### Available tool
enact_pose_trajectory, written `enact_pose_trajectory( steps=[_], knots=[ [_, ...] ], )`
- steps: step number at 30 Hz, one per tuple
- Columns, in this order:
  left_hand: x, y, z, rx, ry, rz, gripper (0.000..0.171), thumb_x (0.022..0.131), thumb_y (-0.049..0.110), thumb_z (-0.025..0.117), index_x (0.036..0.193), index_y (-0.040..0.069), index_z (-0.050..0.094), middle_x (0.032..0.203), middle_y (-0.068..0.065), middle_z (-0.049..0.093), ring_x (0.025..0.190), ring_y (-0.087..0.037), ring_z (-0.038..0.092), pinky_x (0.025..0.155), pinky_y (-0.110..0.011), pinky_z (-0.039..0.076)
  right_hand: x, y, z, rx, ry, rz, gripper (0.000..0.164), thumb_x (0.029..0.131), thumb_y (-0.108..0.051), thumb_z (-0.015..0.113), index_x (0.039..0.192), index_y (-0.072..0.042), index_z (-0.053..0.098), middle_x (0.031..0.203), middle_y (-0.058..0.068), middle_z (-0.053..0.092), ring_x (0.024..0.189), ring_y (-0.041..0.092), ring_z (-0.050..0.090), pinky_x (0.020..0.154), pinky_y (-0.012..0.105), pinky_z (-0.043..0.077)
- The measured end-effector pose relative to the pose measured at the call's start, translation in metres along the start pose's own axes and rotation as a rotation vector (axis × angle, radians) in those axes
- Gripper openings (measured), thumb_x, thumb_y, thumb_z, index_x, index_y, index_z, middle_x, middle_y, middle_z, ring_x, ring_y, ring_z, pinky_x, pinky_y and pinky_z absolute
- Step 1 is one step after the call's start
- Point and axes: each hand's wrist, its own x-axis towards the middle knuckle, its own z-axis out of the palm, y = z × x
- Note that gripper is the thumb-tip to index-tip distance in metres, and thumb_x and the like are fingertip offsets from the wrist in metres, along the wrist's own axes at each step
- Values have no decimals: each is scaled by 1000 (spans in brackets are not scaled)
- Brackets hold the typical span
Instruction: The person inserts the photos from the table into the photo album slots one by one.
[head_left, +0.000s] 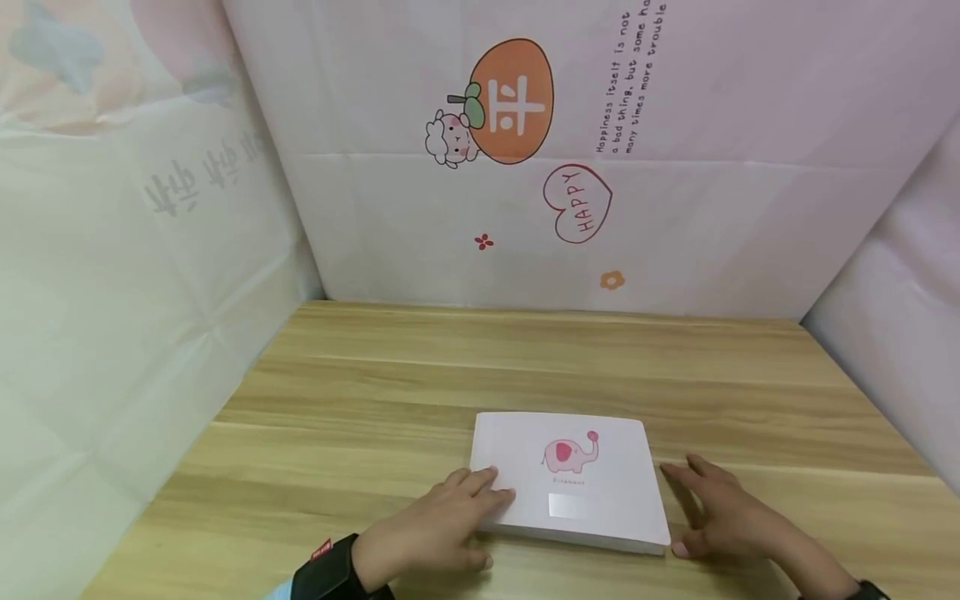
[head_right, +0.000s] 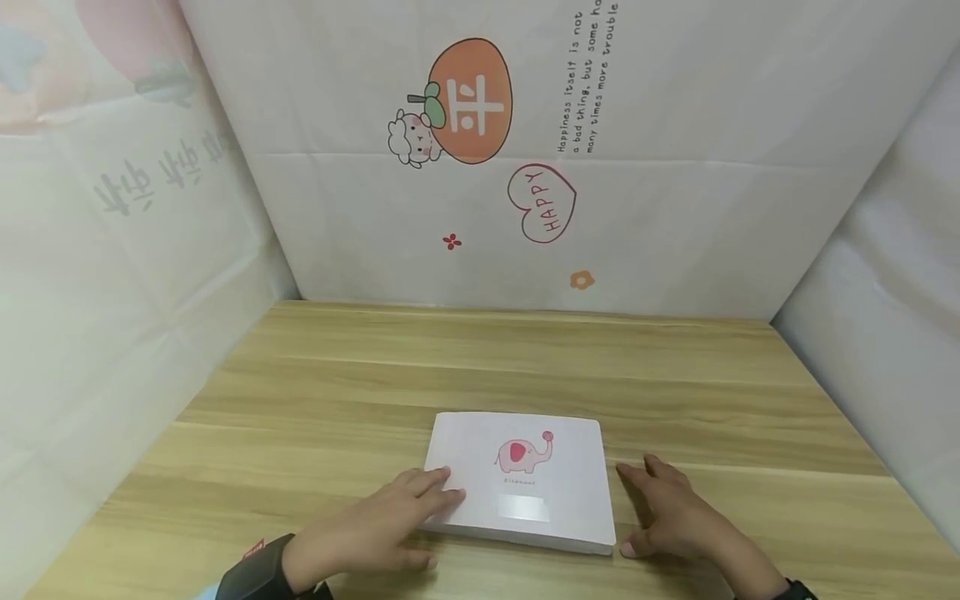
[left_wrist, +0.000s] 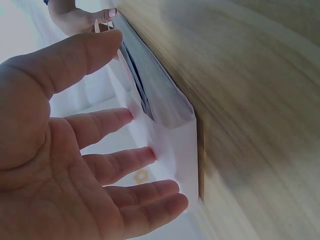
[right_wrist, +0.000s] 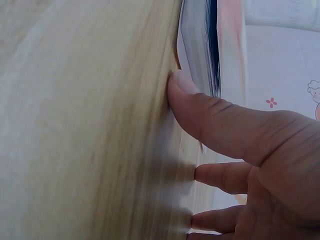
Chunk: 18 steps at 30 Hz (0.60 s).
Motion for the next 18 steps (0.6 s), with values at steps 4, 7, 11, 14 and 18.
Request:
enact_pose_trajectory(
  steps=[4, 7, 11, 14, 18],
  knots=[
    [1, 0, -2, -1, -8, 1, 69, 77, 34, 74, 138, 18, 46, 144, -12, 33, 127, -38, 33, 96, -54, 34, 1, 0, -1, 2, 8, -13, 95, 56, -36, 86, 132, 4, 44, 132, 46, 22, 114, 65, 23, 81, 73, 28],
    [1, 0, -3, -3, -12, 5, 68, 78, 34, 74, 138, 18, 45, 144, -12, 33, 128, -37, 33, 97, -53, 34, 1, 1, -1, 1, 12, -25, 93, 57, -35, 86, 132, 4, 44, 132, 46, 22, 114, 65, 24, 81, 73, 28],
    [1, 0, -2, -7, -9, 10, 69, 78, 34, 73, 138, 18, 44, 144, -12, 34, 128, -33, 33, 98, -51, 34, 0, 2, 0, -20, 32, -48, 91, 58, -34, 86, 130, 5, 46, 130, 46, 24, 113, 65, 26, 81, 72, 29],
    [0, -1, -1, -8, 14, 20, 65, 79, 33, 73, 136, 17, 47, 142, -14, 36, 128, -32, 35, 98, -50, 35, 0, 0, 1, -45, 86, -80, 78, 64, -27, 83, 126, 6, 50, 126, 45, 32, 111, 62, 33, 81, 69, 33],
    [-1, -5, -2, 10, 99, 52, 53, 82, 29, 70, 131, 16, 54, 138, -14, 42, 126, -28, 38, 95, -49, 38, 1, -14, -3, -24, 319, -116, 46, 82, -11, 69, 120, 9, 53, 119, 40, 44, 106, 57, 42, 79, 66, 37]
  ],
)
